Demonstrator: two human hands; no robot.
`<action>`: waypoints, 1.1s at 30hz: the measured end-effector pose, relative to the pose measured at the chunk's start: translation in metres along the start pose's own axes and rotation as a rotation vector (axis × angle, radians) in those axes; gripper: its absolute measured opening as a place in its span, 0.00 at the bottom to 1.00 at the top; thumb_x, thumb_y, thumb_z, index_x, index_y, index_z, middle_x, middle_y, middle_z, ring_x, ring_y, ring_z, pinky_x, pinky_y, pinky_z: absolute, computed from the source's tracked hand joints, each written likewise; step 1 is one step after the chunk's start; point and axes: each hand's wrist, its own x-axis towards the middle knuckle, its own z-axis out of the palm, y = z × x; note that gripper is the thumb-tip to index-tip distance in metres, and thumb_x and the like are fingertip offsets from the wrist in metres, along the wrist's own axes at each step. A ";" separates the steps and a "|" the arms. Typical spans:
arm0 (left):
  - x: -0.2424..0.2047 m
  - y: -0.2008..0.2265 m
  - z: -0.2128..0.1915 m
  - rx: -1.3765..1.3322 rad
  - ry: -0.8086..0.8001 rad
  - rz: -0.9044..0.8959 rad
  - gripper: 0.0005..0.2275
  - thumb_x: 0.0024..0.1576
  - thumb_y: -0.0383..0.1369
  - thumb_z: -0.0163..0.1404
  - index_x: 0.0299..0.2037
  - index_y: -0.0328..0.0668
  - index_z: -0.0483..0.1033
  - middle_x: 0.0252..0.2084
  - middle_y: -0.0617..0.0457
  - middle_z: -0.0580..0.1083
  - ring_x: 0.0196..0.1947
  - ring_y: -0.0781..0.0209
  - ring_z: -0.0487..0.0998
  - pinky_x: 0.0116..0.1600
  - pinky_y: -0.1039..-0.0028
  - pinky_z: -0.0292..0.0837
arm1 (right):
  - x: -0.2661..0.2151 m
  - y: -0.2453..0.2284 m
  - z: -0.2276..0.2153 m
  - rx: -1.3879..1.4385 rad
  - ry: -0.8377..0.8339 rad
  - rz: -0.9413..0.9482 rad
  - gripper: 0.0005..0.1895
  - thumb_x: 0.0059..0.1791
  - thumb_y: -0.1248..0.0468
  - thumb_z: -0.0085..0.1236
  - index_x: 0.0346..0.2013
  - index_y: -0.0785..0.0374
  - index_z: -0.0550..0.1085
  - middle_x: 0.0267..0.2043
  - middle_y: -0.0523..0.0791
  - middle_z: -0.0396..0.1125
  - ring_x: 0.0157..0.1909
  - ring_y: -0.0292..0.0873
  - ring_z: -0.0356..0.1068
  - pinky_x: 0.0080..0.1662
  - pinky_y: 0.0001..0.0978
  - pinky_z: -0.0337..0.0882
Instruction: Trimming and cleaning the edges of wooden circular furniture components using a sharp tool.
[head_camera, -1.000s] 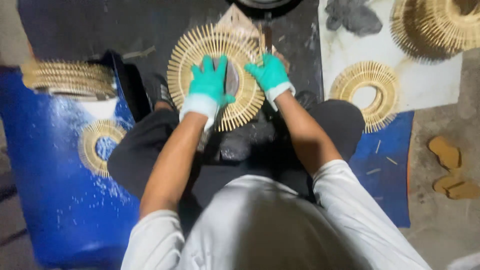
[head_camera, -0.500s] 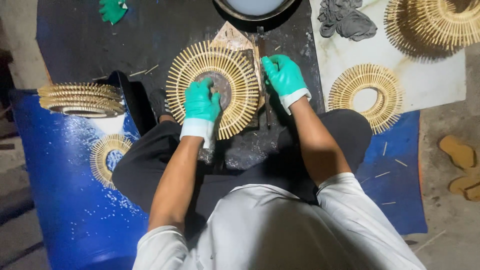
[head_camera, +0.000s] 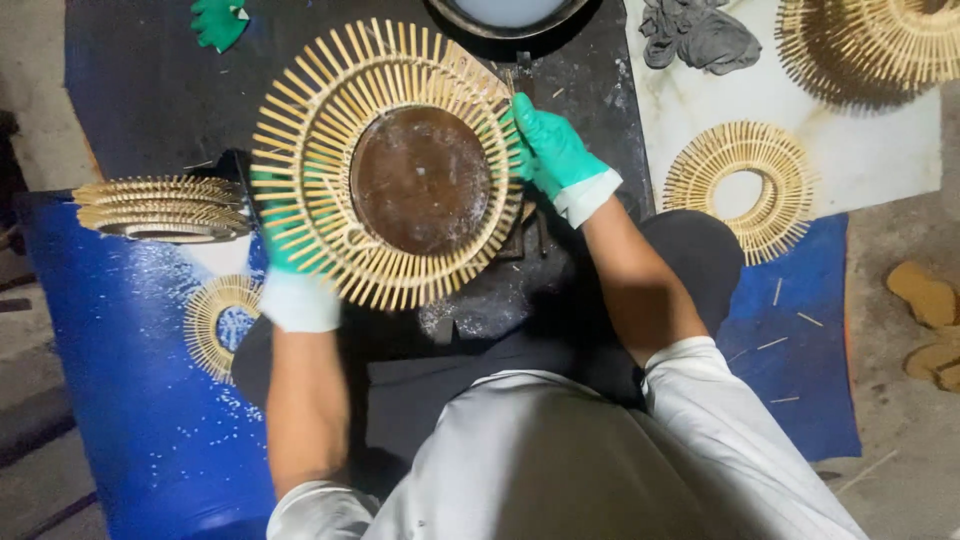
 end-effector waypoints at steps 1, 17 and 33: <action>-0.008 0.008 0.000 -0.111 0.030 -0.044 0.33 0.57 0.56 0.34 0.59 0.33 0.69 0.56 0.41 0.76 0.53 0.47 0.79 0.57 0.53 0.78 | -0.001 -0.003 0.000 -0.048 0.029 -0.117 0.25 0.51 0.45 0.58 0.48 0.64 0.78 0.41 0.42 0.75 0.39 0.37 0.75 0.45 0.34 0.76; 0.123 -0.127 -0.248 0.898 0.111 0.119 0.11 0.61 0.34 0.60 0.47 0.35 0.79 0.38 0.55 0.81 0.35 0.67 0.79 0.42 0.78 0.75 | 0.003 -0.004 0.003 -0.598 0.326 -0.476 0.14 0.57 0.60 0.53 0.52 0.64 0.76 0.42 0.41 0.75 0.38 0.30 0.73 0.40 0.22 0.73; 0.087 -0.067 -0.143 1.737 0.227 0.330 0.28 0.59 0.46 0.64 0.60 0.33 0.70 0.51 0.31 0.75 0.51 0.33 0.77 0.54 0.52 0.71 | -0.025 -0.030 -0.020 -0.946 0.499 -0.489 0.16 0.61 0.57 0.52 0.40 0.69 0.74 0.30 0.45 0.76 0.29 0.35 0.76 0.30 0.26 0.73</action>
